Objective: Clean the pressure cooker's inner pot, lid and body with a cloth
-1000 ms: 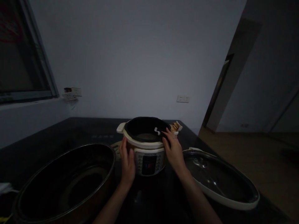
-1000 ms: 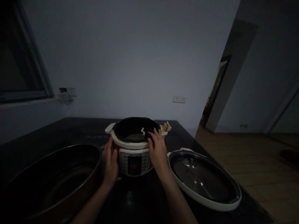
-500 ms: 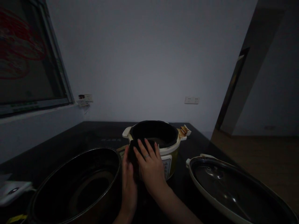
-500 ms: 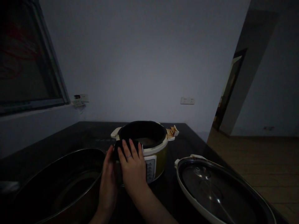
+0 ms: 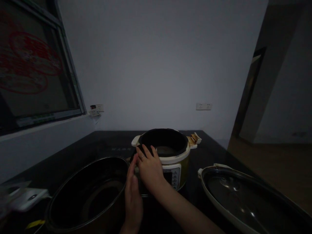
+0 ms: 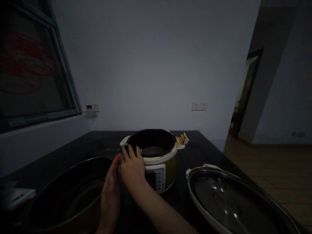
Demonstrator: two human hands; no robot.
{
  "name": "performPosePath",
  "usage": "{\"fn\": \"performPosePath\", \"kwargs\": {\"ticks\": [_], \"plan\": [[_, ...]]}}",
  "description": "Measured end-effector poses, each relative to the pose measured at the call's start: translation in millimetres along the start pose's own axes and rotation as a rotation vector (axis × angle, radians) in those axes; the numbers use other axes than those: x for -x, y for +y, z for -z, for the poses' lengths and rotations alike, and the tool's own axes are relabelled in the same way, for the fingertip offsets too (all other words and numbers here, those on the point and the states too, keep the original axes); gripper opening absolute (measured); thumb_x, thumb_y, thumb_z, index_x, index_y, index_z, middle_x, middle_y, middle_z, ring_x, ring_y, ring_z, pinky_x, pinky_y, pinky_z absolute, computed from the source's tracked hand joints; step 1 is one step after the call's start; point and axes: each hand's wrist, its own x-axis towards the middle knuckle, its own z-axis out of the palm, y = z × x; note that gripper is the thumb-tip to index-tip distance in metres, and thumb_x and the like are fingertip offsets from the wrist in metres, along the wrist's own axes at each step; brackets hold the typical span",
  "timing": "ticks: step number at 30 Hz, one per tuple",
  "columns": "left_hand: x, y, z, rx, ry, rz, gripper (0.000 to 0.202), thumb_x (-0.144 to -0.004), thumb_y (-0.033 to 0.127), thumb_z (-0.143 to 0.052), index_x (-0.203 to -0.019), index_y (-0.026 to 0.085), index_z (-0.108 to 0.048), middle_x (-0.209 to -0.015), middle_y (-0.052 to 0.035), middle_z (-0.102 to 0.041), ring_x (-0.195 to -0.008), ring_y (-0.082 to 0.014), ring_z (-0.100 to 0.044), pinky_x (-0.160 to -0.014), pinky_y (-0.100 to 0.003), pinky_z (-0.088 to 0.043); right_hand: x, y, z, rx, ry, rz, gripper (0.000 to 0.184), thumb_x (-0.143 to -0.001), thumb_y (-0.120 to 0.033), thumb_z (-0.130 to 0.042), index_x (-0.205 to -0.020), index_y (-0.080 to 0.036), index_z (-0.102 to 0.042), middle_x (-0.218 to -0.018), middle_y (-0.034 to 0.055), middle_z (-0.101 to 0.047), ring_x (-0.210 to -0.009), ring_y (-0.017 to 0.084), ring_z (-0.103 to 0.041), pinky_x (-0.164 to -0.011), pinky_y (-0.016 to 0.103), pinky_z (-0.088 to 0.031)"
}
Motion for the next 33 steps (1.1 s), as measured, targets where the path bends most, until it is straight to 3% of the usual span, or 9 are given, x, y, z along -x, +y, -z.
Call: {"fn": "performPosePath", "kwargs": {"ticks": [5, 8, 11, 14, 19, 22, 25, 33], "plan": [[-9, -9, -1.1, -0.112, -0.016, -0.150, 0.042, -0.098, 0.044, -0.041, -0.134, 0.025, -0.053, -0.144, -0.0079, -0.052, -0.137, -0.0230, -0.044, -0.116, -0.041, -0.029, 17, 7, 5, -0.017, 0.067, 0.042, 0.036, -0.097, -0.025, -0.046, -0.127, -0.013, -0.061, -0.143, 0.0096, -0.052, -0.140, 0.033, -0.037, -0.117, 0.061, -0.023], [-10, -14, 0.4, -0.239, -0.097, -0.223, 0.040, -0.099, 0.037, -0.039, -0.137, 0.026, -0.049, -0.145, -0.0080, -0.050, -0.137, -0.0228, -0.043, -0.115, -0.043, -0.032, 29, 17, 7, -0.048, 0.151, 0.093, 0.033, -0.096, -0.025, -0.050, -0.126, -0.017, -0.061, -0.143, 0.0072, -0.053, -0.140, 0.031, -0.037, -0.115, 0.065, -0.021], [-10, -16, 0.9, -0.365, -0.209, -0.296, 0.043, -0.099, 0.028, -0.040, -0.141, 0.026, -0.043, -0.147, -0.0089, -0.049, -0.136, -0.0225, -0.044, -0.112, -0.044, -0.036, 47, 30, 9, -0.142, 0.268, 0.118, 0.030, -0.095, -0.021, -0.051, -0.122, -0.019, -0.063, -0.141, 0.0069, -0.056, -0.139, 0.027, -0.040, -0.115, 0.061, -0.027], [-12, -16, -2.2, -0.498, -0.300, -0.354, 0.049, -0.096, 0.020, -0.043, -0.144, 0.026, -0.037, -0.150, -0.0099, -0.044, -0.138, -0.0226, -0.041, -0.111, -0.046, -0.038, 70, 42, 15, -0.274, 0.412, 0.019, 0.031, -0.094, -0.013, -0.047, -0.118, -0.019, -0.065, -0.135, 0.0092, -0.061, -0.134, 0.022, -0.047, -0.112, 0.052, -0.039], [-22, -16, -9.3, -0.671, -0.351, -0.427, 0.067, -0.087, 0.011, -0.050, -0.149, 0.028, -0.028, -0.154, -0.0109, -0.034, -0.144, -0.0263, -0.030, -0.115, -0.053, -0.030, 106, 55, 25, -0.416, 0.624, -0.191, 0.033, -0.092, -0.011, -0.047, -0.115, -0.027, -0.066, -0.120, 0.0070, -0.068, -0.119, 0.021, -0.059, -0.096, 0.042, -0.053], [-31, -13, -9.8, -0.715, -0.396, -0.464, 0.073, -0.082, 0.010, -0.054, -0.148, 0.027, -0.029, -0.154, -0.0115, -0.033, -0.144, -0.0285, -0.028, -0.115, -0.055, -0.028, 119, 58, 21, -0.446, 0.653, -0.221, 0.034, -0.091, -0.010, -0.048, -0.114, -0.028, -0.066, -0.118, 0.0062, -0.068, -0.115, 0.020, -0.060, -0.095, 0.041, -0.053], [-41, -10, -8.9, -0.731, -0.411, -0.496, 0.068, -0.082, 0.011, -0.057, -0.145, 0.026, -0.035, -0.148, -0.0116, -0.041, -0.140, -0.0288, -0.034, -0.115, -0.055, -0.027, 126, 61, 14, -0.475, 0.645, -0.250, 0.032, -0.091, -0.010, -0.048, -0.111, -0.027, -0.066, -0.118, 0.0058, -0.067, -0.114, 0.020, -0.060, -0.095, 0.040, -0.052], [-63, -9, -11.7, -0.661, -0.276, -0.528, 0.044, -0.081, 0.014, -0.062, -0.124, 0.022, -0.055, -0.121, -0.0083, -0.064, -0.115, -0.0256, -0.057, -0.101, -0.044, -0.044, 134, 63, 4, -0.510, 0.654, -0.268, 0.032, -0.090, -0.009, -0.048, -0.106, -0.028, -0.068, -0.114, 0.0048, -0.068, -0.110, 0.019, -0.061, -0.090, 0.037, -0.053]]}}
